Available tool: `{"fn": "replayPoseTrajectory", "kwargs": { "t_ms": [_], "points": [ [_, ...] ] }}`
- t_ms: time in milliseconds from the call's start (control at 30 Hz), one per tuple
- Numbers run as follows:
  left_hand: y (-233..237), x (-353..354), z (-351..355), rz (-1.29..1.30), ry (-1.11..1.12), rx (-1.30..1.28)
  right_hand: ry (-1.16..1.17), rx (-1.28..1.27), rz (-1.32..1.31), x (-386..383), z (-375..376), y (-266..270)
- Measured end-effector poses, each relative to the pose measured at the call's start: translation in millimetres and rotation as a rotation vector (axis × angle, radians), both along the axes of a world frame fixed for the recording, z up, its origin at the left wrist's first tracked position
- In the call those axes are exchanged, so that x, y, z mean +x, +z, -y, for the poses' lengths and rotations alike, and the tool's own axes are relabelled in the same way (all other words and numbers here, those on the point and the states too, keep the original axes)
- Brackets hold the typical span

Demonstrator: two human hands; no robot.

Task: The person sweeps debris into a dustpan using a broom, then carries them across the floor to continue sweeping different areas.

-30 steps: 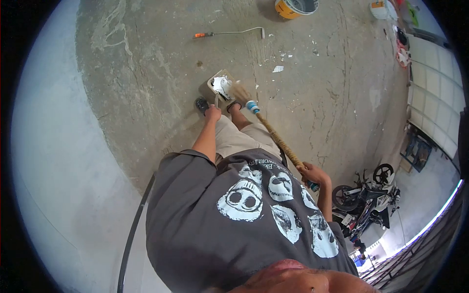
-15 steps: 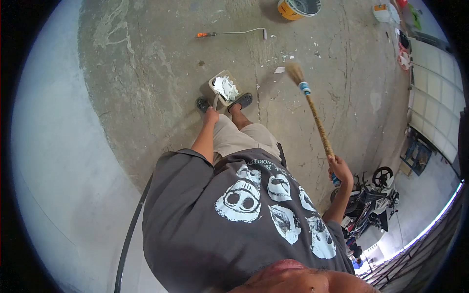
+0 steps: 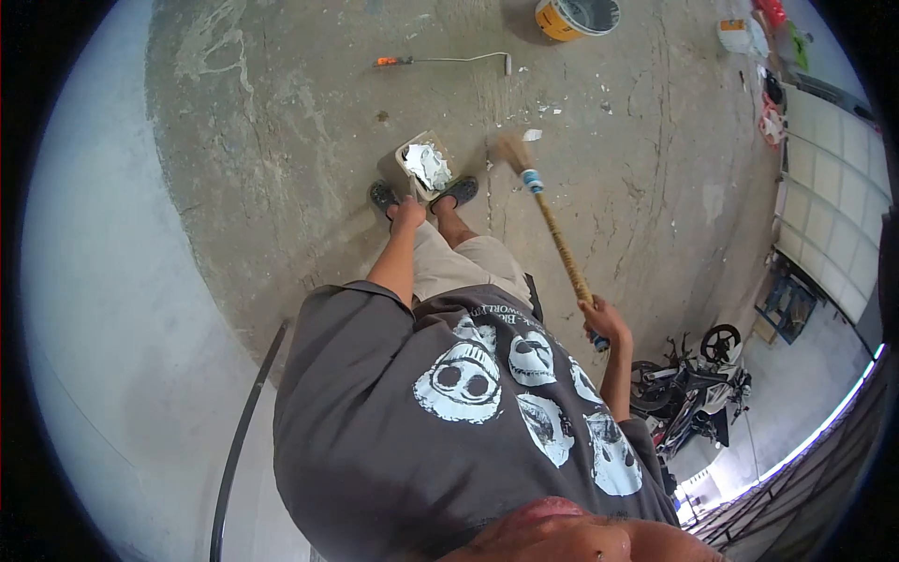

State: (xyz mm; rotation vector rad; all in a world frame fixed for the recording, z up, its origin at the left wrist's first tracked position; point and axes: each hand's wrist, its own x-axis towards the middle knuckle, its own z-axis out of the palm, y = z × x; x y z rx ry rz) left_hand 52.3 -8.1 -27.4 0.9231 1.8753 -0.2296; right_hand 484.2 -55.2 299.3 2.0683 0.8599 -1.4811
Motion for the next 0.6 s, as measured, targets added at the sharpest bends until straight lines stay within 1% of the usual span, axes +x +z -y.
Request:
{"fn": "replayPoseTrajectory", "kwargs": {
  "t_ms": [67,100,133,200,233,300,333,400,433,467,500,567,600],
  "points": [
    [-0.9,2.7,-2.2,-0.005,-0.001,-0.006,-0.139,-0.065,-0.132,-7.2,3.7,21.1],
    [-0.8,4.5,-3.5,0.003,-0.006,-0.005,-0.17,-0.08,-0.18,-5.6,4.6,30.4],
    [-0.6,5.6,-5.1,-0.002,-0.036,-0.003,-0.174,-0.078,-0.173,-0.9,7.8,34.6],
    [-1.4,7.3,-9.2,-0.007,-0.071,0.0,-0.381,-0.128,-0.238,9.7,14.3,37.8],
    [-3.5,8.2,-11.4,-0.017,-0.062,-0.023,-0.385,-0.126,-0.238,13.3,19.3,29.4],
    [-4.5,9.4,-11.6,-0.025,-0.058,-0.05,-0.228,-0.086,-0.281,17.9,32.0,12.7],
    [-2.3,9.1,-12.8,-0.012,-0.069,-0.04,-0.234,-0.086,-0.279,6.1,26.3,15.2],
    [6.9,9.2,-18.6,0.002,-0.087,-0.026,-0.121,-0.203,-0.145,-19.0,8.5,10.3],
    [16.3,8.5,-22.5,0.021,-0.167,-0.028,-0.125,-0.199,-0.145,-13.9,14.3,-14.5],
    [22.3,8.9,-24.0,0.041,-0.244,-0.033,-0.009,-0.131,-0.154,-2.8,32.6,-57.4],
    [12.5,9.4,-19.9,0.044,-0.244,-0.034,0.11,-0.065,-0.161,4.8,39.4,-82.2],
    [-17.1,6.8,-5.8,0.014,-0.068,-0.045,0.169,-0.016,-0.035,-24.3,15.2,-96.9],
    [-18.6,5.7,-6.6,0.017,-0.062,-0.044,0.352,0.155,0.057,-30.9,13.8,-115.6]
  ]
}}
